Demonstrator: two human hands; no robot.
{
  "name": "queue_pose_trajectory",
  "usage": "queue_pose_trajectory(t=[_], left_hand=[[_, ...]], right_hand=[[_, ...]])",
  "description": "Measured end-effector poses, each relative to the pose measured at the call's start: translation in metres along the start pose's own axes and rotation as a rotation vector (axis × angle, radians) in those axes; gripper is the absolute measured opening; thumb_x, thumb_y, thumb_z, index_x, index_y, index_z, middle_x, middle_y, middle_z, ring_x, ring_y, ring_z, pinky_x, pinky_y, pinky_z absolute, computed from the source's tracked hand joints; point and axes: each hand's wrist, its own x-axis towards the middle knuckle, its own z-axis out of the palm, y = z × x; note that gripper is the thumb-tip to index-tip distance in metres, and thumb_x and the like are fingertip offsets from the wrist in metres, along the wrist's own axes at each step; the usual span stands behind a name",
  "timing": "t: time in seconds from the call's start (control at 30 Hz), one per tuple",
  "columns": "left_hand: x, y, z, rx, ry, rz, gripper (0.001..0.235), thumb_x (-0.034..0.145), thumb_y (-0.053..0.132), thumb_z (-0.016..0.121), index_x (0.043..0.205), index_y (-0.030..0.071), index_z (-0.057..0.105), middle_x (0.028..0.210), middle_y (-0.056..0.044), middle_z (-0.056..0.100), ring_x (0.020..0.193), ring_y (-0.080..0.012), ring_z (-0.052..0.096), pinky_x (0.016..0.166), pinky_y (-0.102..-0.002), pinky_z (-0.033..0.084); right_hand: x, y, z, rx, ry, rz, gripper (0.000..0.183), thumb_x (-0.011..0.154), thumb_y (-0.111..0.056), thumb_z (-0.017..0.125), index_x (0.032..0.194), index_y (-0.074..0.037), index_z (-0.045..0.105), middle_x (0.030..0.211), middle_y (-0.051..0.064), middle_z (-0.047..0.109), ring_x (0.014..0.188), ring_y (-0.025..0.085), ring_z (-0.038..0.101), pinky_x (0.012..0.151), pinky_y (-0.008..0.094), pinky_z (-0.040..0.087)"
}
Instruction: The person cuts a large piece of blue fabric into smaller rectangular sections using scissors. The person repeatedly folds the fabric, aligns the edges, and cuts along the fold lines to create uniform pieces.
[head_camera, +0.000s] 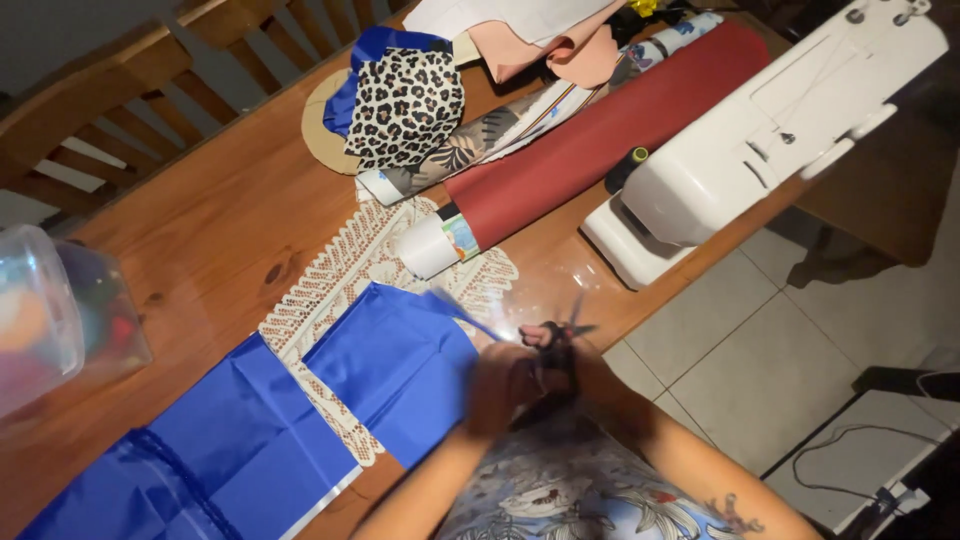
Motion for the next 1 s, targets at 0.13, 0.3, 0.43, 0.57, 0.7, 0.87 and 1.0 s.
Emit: queue_pose_trajectory(t=[0.13, 0.3, 0.43, 0.57, 0.7, 0.87, 1.0], left_hand=[[0.022, 0.061, 0.000, -0.474, -0.093, -0.392, 0.017, 0.092, 0.035, 0.063, 0.099, 0.026, 0.076, 0.112, 0.001, 0.064, 0.107, -0.0229, 0.061, 0.098, -0.037, 0.044], [0.002, 0.071, 0.052, -0.631, -0.155, -0.522, 0.024, 0.091, 0.045, 0.076, 0.104, 0.025, 0.077, 0.113, 0.002, 0.065, 0.107, -0.0207, 0.063, 0.097, -0.032, 0.049], [-0.010, 0.098, 0.062, -0.735, -0.381, -0.669, 0.032, 0.087, 0.036, 0.069, 0.107, 0.013, 0.076, 0.097, 0.001, 0.071, 0.083, -0.0104, 0.063, 0.080, -0.025, 0.049], [-0.051, 0.078, 0.115, -0.637, -0.508, -0.497, 0.063, 0.082, 0.046, 0.073, 0.136, 0.015, 0.061, 0.122, -0.004, 0.070, 0.098, -0.0184, 0.065, 0.088, -0.035, 0.051], [-0.033, 0.108, 0.080, -1.004, -0.574, -0.321, 0.080, 0.070, 0.058, 0.078, 0.136, 0.018, 0.059, 0.129, 0.000, 0.068, 0.118, -0.0160, 0.064, 0.107, -0.030, 0.047], [-0.093, 0.077, 0.164, -1.005, -0.398, -0.532, 0.012, 0.090, 0.007, 0.067, 0.092, 0.019, 0.065, 0.090, 0.012, 0.065, 0.088, 0.0002, 0.056, 0.077, -0.023, 0.044], [-0.069, 0.081, 0.117, -1.052, -0.181, -0.660, 0.012, 0.092, 0.007, 0.064, 0.098, 0.017, 0.066, 0.095, 0.008, 0.068, 0.090, -0.0025, 0.059, 0.080, -0.023, 0.046]], right_hand=[[-0.039, -0.011, -0.065, -0.568, 0.116, -0.064, 0.045, 0.079, -0.038, 0.078, 0.114, -0.012, 0.073, 0.110, 0.014, 0.077, 0.109, 0.027, 0.071, 0.100, 0.041, 0.051], [-0.082, -0.021, -0.127, -1.312, 0.220, -0.191, 0.076, 0.051, -0.044, 0.105, 0.119, -0.023, 0.080, 0.102, 0.016, 0.080, 0.104, 0.033, 0.075, 0.094, 0.048, 0.058], [-0.133, -0.037, -0.129, -1.271, 0.469, -0.046, 0.047, 0.059, -0.033, 0.094, 0.099, -0.012, 0.081, 0.084, 0.001, 0.082, 0.075, 0.014, 0.071, 0.073, 0.030, 0.055], [-0.159, -0.042, -0.158, -1.137, 0.417, -0.275, 0.025, 0.070, -0.015, 0.095, 0.084, -0.010, 0.075, 0.074, -0.001, 0.068, 0.069, 0.011, 0.056, 0.072, 0.024, 0.043], [-0.169, -0.053, -0.121, -1.123, 0.422, -0.227, 0.019, 0.071, -0.011, 0.093, 0.082, -0.009, 0.078, 0.085, -0.001, 0.076, 0.080, 0.012, 0.065, 0.083, 0.026, 0.045], [-0.144, -0.054, -0.055, -0.648, 0.302, -0.388, 0.025, 0.082, 0.002, 0.077, 0.101, -0.004, 0.063, 0.099, 0.012, 0.070, 0.092, 0.020, 0.068, 0.089, 0.030, 0.052], [-0.115, -0.042, -0.035, -0.891, 0.448, -0.258, 0.028, 0.077, -0.012, 0.083, 0.103, -0.014, 0.071, 0.088, 0.001, 0.070, 0.068, 0.009, 0.056, 0.058, 0.027, 0.048]])
